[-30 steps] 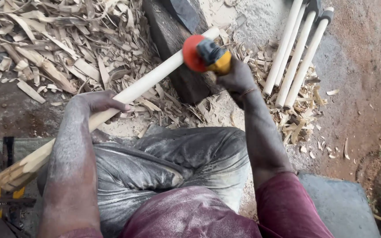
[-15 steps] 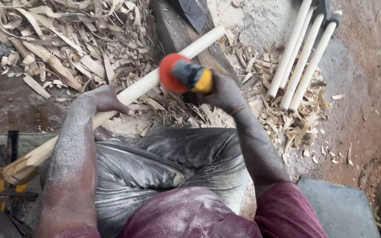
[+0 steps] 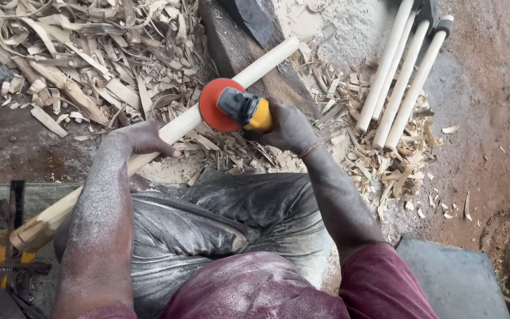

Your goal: Use an angle grinder with a sanding disc to shape and smooth a wooden tool handle.

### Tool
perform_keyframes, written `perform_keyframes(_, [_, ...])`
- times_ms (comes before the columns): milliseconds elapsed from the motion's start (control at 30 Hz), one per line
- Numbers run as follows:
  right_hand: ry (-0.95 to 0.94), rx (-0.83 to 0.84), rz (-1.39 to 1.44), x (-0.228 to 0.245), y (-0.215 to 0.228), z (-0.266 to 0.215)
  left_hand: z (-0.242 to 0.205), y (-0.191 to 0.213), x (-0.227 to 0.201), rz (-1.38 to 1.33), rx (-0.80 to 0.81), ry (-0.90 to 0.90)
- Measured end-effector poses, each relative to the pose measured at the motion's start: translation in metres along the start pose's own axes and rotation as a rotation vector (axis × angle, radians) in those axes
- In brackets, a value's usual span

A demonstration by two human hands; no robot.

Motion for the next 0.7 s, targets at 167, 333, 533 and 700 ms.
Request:
perform_keyframes(167, [-0.166, -0.152, 0.179, -0.073, 0.054, 0.012, -0.036, 0.003, -0.007, -0.151, -0.022, 0.068])
perform_keyframes(333, [-0.375, -0.389, 0.625, -0.144, 0.115, -0.048, -0.05, 0.024, 0.001, -0.064, -0.16, -0.016])
perform_keyframes(533, [-0.106, -0.278, 1.348, -0.209, 0.082, -0.105, -0.099, 0.042, 0.052, 0.058, -0.376, 0.099])
perform_keyframes(700, [-0.032, -0.248, 1.803, -0.234, 0.024, -0.109, -0.111, 0.055, 0.103, 0.235, -0.508, 0.204])
Point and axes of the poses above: each hand's wrist, its own z-axis towards the middle knuckle, its own y-axis out of the back of the hand, x = y × z, the point moved 8 cm from there along z, towards the middle knuckle, and after that the axes turned 10 degrees about z, right-handed, at the moved point
